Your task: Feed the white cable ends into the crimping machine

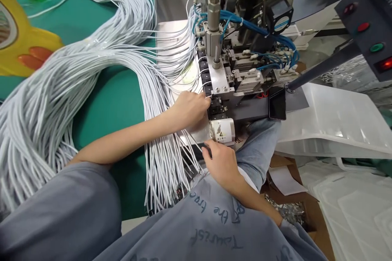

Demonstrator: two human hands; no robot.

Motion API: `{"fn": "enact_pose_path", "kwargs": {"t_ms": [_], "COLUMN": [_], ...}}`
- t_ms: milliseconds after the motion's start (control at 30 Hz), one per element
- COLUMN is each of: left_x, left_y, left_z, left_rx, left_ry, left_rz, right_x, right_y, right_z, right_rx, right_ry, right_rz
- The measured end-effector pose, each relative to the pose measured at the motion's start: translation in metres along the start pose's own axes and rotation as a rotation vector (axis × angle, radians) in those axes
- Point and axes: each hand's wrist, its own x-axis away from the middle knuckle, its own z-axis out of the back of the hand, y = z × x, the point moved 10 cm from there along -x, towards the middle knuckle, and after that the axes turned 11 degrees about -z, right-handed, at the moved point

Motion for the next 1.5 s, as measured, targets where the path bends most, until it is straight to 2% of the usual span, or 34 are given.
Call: {"fn": "enact_pose_path", "kwargs": {"t_ms": [100,167,233,300,400,467,533,667,800,933,1067,1167,1400,1500], "left_x": [0.002,0.006,0.011,0.015,0.013,0.009,0.007,0.007,0.009,0.009,0.009,0.008,0.007,0.007], "left_y": [0.031,0.054,0.070,0.076,0.069,0.061,0.053,0.039,0.041,0.041,0.042,0.042,0.038,0.036], "left_z": [0.010,0.015,0.020,0.024,0.023,0.020,0.020,0.024,0.031,0.034,0.035,0.033,0.029,0.027], "left_rx": [0.151,0.321,0.535,0.733,0.905,0.958,0.987,1.040,1.081,1.035,0.956,0.933,1.031,1.113], "left_ry": [0.088,0.129,0.170,0.225,0.296,0.328,0.373,0.446,0.424,0.425,0.426,0.404,0.452,0.459], "left_rz": [-0.162,-0.306,-0.439,-0.518,-0.522,-0.486,-0.441,-0.335,-0.364,-0.401,-0.422,-0.415,-0.365,-0.336], "right_x": [0.000,-0.001,-0.004,-0.010,-0.017,-0.020,-0.024,-0.032,-0.032,-0.030,-0.035,-0.040,-0.040,-0.041], "right_y": [-0.002,-0.001,0.005,0.017,0.040,0.053,0.059,0.052,0.044,0.039,0.031,0.032,0.042,0.043], "right_z": [-0.013,-0.014,-0.001,0.024,0.068,0.087,0.093,0.086,0.088,0.101,0.112,0.114,0.102,0.098], "right_rx": [0.140,0.137,0.001,-0.230,-0.606,-0.812,-0.981,-1.173,-1.146,-0.990,-0.805,-0.747,-0.940,-1.002], "right_ry": [-0.083,-0.124,-0.112,-0.043,0.129,0.240,0.277,0.254,0.310,0.350,0.274,0.233,0.410,0.424], "right_rz": [0.009,0.031,0.042,0.025,-0.021,-0.048,-0.055,-0.020,0.001,0.038,0.117,0.116,0.066,0.065]}}
